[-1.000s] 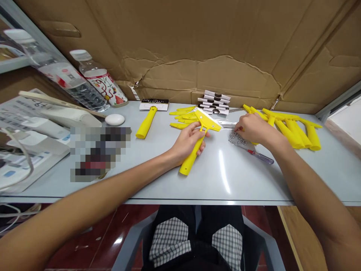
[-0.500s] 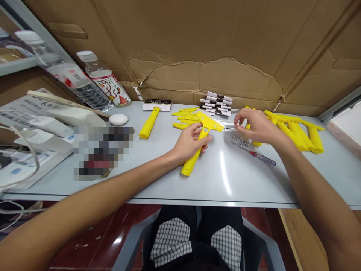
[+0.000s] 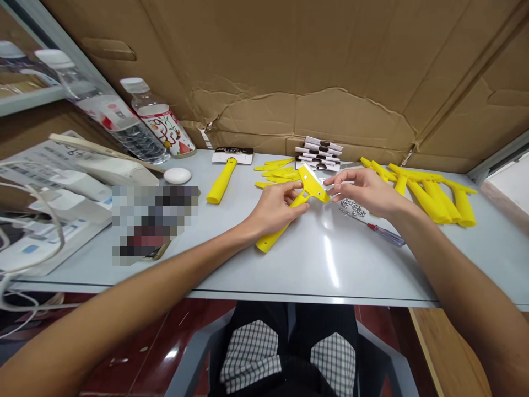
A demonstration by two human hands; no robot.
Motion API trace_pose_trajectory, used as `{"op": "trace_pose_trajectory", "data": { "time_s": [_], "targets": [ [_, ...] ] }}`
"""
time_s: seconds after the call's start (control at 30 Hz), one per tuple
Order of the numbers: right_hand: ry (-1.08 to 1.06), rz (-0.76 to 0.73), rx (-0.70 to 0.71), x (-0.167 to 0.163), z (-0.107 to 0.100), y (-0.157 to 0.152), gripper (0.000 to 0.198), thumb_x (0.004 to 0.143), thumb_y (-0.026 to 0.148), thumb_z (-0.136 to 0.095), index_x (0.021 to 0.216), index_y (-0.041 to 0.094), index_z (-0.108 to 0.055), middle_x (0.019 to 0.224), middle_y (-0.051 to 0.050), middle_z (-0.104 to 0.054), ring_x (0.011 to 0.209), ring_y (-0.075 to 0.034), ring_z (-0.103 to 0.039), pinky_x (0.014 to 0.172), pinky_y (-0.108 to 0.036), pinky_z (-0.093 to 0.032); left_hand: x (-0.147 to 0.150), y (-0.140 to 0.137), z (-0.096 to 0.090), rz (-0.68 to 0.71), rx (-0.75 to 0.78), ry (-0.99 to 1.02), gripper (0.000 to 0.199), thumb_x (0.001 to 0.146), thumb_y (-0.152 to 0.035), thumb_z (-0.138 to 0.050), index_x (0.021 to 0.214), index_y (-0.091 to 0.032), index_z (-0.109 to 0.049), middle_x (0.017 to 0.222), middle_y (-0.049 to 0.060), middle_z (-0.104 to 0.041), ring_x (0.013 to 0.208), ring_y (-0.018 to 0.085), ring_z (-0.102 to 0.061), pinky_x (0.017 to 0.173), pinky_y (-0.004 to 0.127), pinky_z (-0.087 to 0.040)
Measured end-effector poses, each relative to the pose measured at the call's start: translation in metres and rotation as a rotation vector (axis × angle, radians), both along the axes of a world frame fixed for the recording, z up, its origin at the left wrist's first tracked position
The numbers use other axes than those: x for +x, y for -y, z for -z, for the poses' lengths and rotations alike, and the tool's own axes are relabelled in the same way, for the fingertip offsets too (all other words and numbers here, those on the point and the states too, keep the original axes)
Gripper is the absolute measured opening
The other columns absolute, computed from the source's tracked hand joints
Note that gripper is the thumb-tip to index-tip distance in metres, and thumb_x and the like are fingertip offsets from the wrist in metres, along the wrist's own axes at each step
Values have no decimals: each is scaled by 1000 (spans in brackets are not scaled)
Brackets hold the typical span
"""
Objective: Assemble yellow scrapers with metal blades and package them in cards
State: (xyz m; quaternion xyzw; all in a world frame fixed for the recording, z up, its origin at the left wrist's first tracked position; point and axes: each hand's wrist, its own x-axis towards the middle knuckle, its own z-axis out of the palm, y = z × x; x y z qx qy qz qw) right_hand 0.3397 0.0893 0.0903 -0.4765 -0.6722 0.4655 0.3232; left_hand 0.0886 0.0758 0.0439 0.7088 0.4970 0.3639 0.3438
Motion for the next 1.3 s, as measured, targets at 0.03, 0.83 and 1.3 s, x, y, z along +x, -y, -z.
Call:
{"op": "trace_pose_trajectory", "data": {
  "time_s": [0.03, 0.83, 1.3],
  "targets": [
    [3, -1, -2, 0, 0, 0, 13, 86, 32, -81, 78, 24, -75, 131, -10, -77, 104, -25, -76, 101, -48, -64, -1, 0, -1, -22, 35, -35, 56, 83, -27, -83, 136, -14, -72, 100, 7, -79, 79, 19, -73, 81, 35, -62],
    [-220, -33, 70, -9, 5, 11, 20, 86, 39, -88, 85, 23, -76, 132, -7, -73, 98, -21, -76, 101, -49, -62, -10, 16, -11, 122, 329, -289, 42, 98, -16, -65, 134, -31, -80, 118, 12, -78, 101, 26, -73, 90, 38, -58],
    [84, -95, 541, 2, 3, 0, 4, 84, 27, -79, 86, 25, -76, 99, -4, -71, 89, -21, -62, 80, -40, -47, 8, 10, -3, 421, -683, 582, 64, 97, -28, -76, 156, -16, -56, 114, 19, -83, 64, 18, -77, 50, 25, -57]
  ]
}}
